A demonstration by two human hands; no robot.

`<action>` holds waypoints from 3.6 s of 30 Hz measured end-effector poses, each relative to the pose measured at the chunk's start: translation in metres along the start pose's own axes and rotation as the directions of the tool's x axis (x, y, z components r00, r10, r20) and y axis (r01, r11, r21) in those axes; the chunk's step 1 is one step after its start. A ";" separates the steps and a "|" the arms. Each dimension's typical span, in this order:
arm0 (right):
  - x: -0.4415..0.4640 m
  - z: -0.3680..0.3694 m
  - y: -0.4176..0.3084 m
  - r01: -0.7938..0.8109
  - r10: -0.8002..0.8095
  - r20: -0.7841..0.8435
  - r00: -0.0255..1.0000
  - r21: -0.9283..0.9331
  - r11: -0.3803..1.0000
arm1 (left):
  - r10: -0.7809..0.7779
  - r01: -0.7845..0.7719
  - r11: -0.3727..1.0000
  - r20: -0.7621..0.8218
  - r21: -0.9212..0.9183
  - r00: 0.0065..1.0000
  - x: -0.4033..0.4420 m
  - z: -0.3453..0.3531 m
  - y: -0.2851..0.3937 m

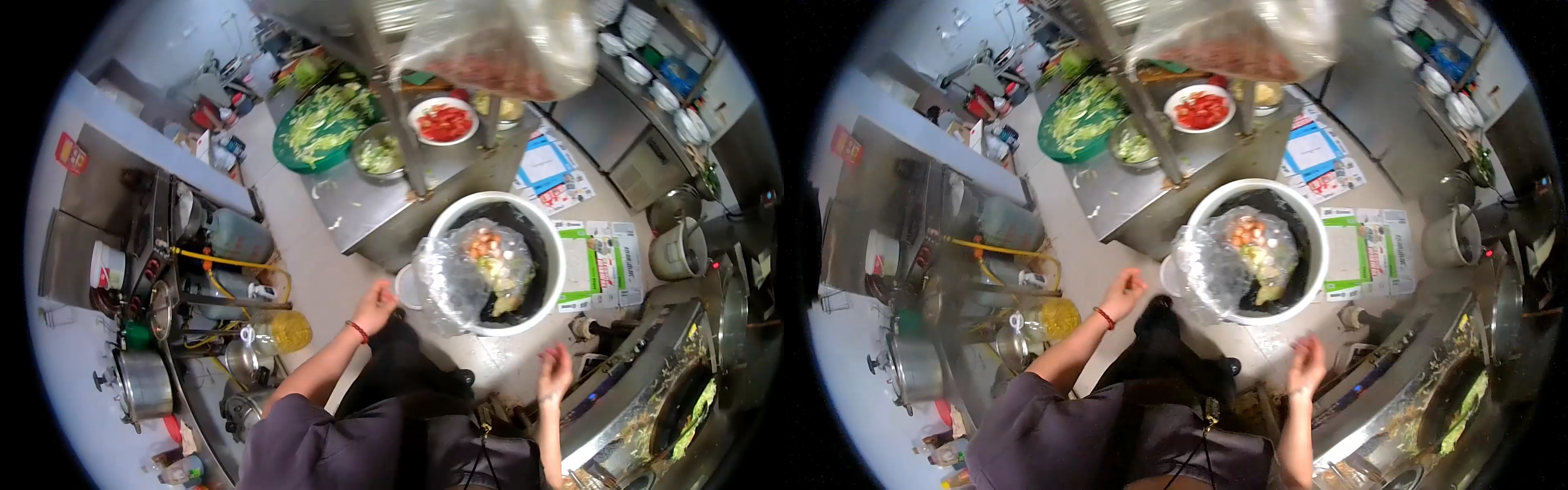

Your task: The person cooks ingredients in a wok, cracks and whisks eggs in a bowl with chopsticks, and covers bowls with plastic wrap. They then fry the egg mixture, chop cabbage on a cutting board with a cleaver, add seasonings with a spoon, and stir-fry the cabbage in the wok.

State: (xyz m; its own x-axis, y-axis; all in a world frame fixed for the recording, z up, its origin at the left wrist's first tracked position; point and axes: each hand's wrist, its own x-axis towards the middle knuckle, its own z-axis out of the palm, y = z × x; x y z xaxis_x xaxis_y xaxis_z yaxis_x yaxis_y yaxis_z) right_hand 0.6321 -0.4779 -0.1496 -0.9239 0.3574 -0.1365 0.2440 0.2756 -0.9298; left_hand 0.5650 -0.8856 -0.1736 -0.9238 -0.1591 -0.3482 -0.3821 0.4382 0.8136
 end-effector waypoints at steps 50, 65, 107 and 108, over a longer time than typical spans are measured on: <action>0.375 0.809 -0.291 0.611 -0.558 0.257 0.789 -0.243 0.753 | 0.542 -0.471 0.801 -0.113 0.371 0.833 0.646 -0.466 -0.003; 0.276 0.801 -0.397 -0.488 0.127 0.545 0.829 0.594 0.639 | 0.700 -0.721 0.692 0.281 -0.042 0.656 0.538 -0.453 0.032; 0.126 0.665 -0.284 -0.244 0.228 0.095 0.969 0.232 0.942 | 0.749 -0.903 0.423 0.531 0.079 0.397 0.640 -0.376 0.014; 0.128 0.657 -0.282 -0.295 0.276 0.104 0.955 0.291 0.910 | 0.750 -0.903 0.424 0.531 0.071 0.394 0.635 -0.372 0.016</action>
State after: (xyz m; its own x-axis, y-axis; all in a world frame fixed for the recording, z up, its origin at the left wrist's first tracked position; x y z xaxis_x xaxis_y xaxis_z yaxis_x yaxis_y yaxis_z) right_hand 0.2510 -1.0959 -0.1296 -0.8460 0.3249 -0.4227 0.4085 -0.1145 -0.9056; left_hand -0.0366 -1.3094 -0.2087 -0.6383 0.7360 0.2257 0.6736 0.3920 0.6266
